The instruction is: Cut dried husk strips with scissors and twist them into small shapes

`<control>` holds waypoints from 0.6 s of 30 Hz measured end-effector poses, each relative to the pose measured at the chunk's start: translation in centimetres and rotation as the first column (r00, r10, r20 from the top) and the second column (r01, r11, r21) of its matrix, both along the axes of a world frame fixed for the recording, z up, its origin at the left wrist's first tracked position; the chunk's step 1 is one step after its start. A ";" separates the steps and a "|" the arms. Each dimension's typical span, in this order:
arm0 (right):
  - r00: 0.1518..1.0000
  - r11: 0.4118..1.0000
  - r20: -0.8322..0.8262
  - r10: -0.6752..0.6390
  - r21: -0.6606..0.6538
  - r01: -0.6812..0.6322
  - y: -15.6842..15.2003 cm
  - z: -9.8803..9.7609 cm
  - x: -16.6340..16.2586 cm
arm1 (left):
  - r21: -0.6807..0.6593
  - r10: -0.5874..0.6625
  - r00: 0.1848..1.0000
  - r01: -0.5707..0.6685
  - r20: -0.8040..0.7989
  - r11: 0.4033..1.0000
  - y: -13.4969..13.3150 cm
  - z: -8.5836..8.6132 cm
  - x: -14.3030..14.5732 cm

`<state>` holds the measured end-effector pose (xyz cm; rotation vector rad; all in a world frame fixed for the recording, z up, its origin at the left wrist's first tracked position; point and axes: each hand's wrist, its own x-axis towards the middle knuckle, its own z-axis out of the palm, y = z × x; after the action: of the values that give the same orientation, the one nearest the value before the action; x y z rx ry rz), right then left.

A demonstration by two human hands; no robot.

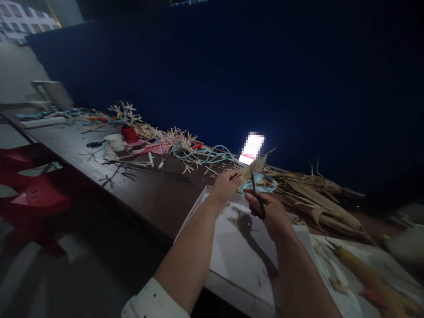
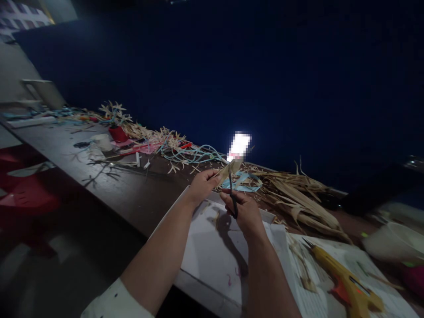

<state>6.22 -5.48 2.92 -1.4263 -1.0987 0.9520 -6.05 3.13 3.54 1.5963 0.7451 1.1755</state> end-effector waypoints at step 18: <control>0.997 0.998 0.075 0.029 0.057 -0.034 -0.1 -0.4 0.3 | -0.119 0.120 0.989 -0.109 0.090 0.987 1.3 -1.5 0.2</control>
<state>6.47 -5.56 2.53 -1.4097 -1.1972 0.8885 -5.84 4.46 2.04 1.4079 0.8350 1.2609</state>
